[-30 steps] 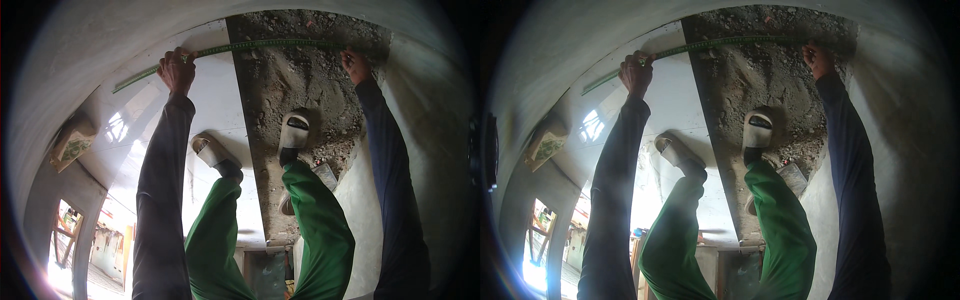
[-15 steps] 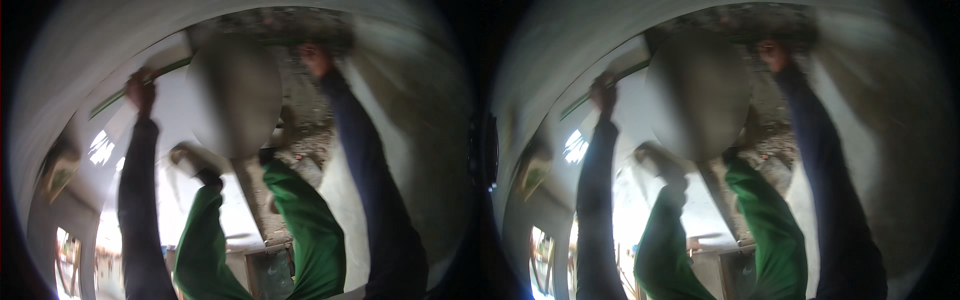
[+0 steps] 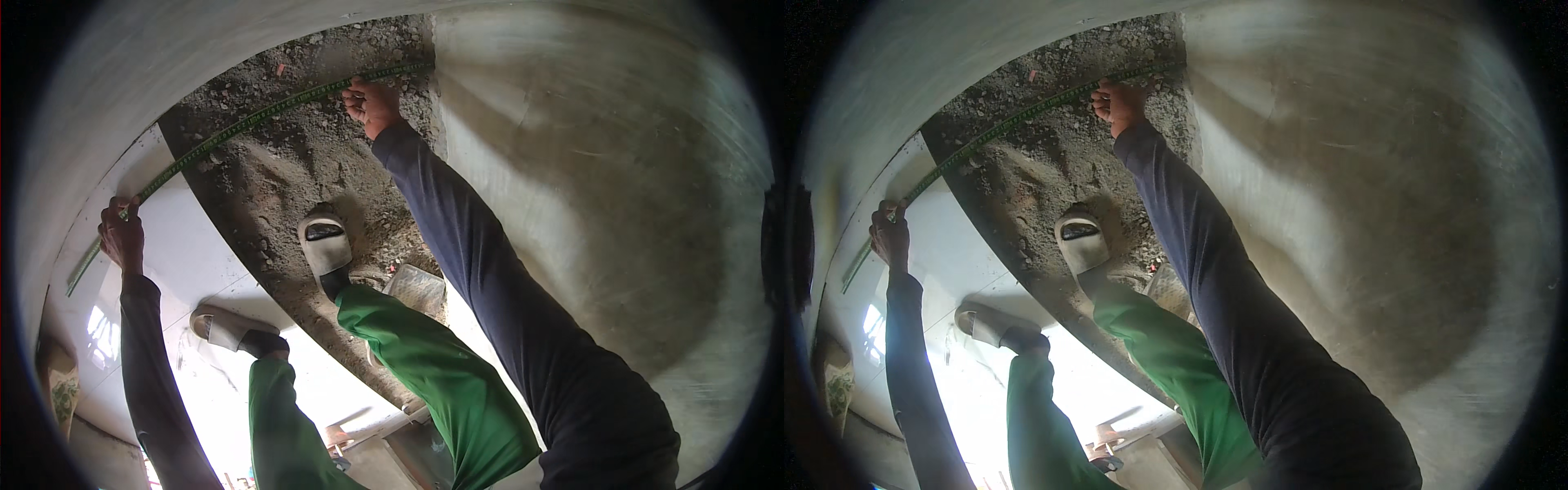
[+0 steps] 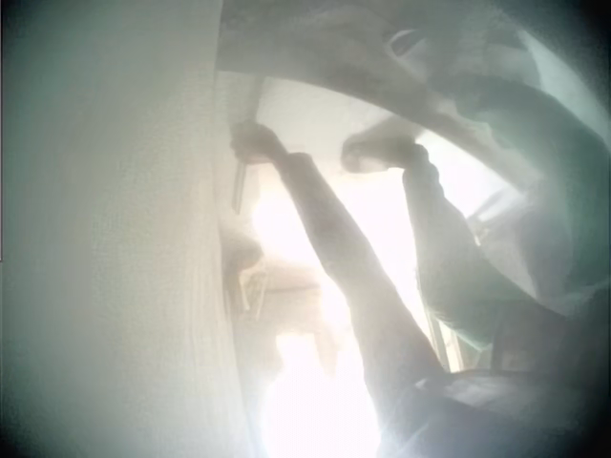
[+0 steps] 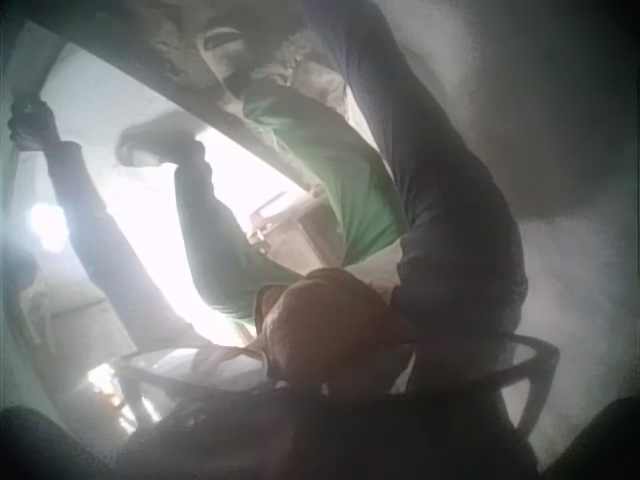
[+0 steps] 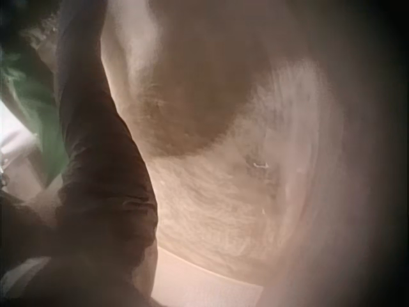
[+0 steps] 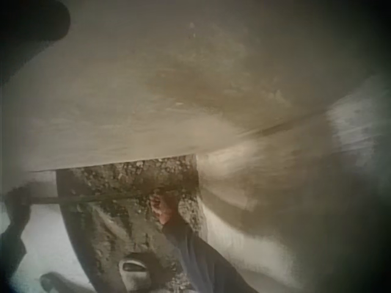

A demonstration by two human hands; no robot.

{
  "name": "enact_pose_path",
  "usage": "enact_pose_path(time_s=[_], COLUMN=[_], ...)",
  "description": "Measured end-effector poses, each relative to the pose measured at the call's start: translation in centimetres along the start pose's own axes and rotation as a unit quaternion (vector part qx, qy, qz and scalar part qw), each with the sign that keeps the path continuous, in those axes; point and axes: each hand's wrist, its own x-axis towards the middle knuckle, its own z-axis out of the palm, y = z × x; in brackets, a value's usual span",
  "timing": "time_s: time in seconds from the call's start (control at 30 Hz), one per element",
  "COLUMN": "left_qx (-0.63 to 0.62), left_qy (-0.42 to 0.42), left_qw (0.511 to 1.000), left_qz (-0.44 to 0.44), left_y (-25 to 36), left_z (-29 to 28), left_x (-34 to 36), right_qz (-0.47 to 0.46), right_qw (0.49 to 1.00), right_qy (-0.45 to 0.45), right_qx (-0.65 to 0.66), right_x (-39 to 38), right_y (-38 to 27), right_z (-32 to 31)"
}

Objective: The person measures a tile outdoors using a measuring tape and a level, removes the protective film from the tile, and walks inside to measure sections of the floor with the measuring tape.

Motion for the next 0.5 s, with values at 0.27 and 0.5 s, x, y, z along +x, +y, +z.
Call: enact_pose_path(time_s=[0.27,0.5], left_qx=[-0.006,-0.031], left_qy=[0.011,0.136], left_qw=[1.0,0.988], left_qz=[0.001,0.071], left_y=[-1.0,-2.7], left_z=[0.5,3.4], left_x=[-0.3,0.7], right_qz=[0.014,0.027], right_qw=[1.0,0.99], right_qy=[-0.011,-0.125], right_qx=[-0.013,0.054], right_x=[0.1,1.9], right_y=[0.7,1.1], right_z=[0.2,-1.6])
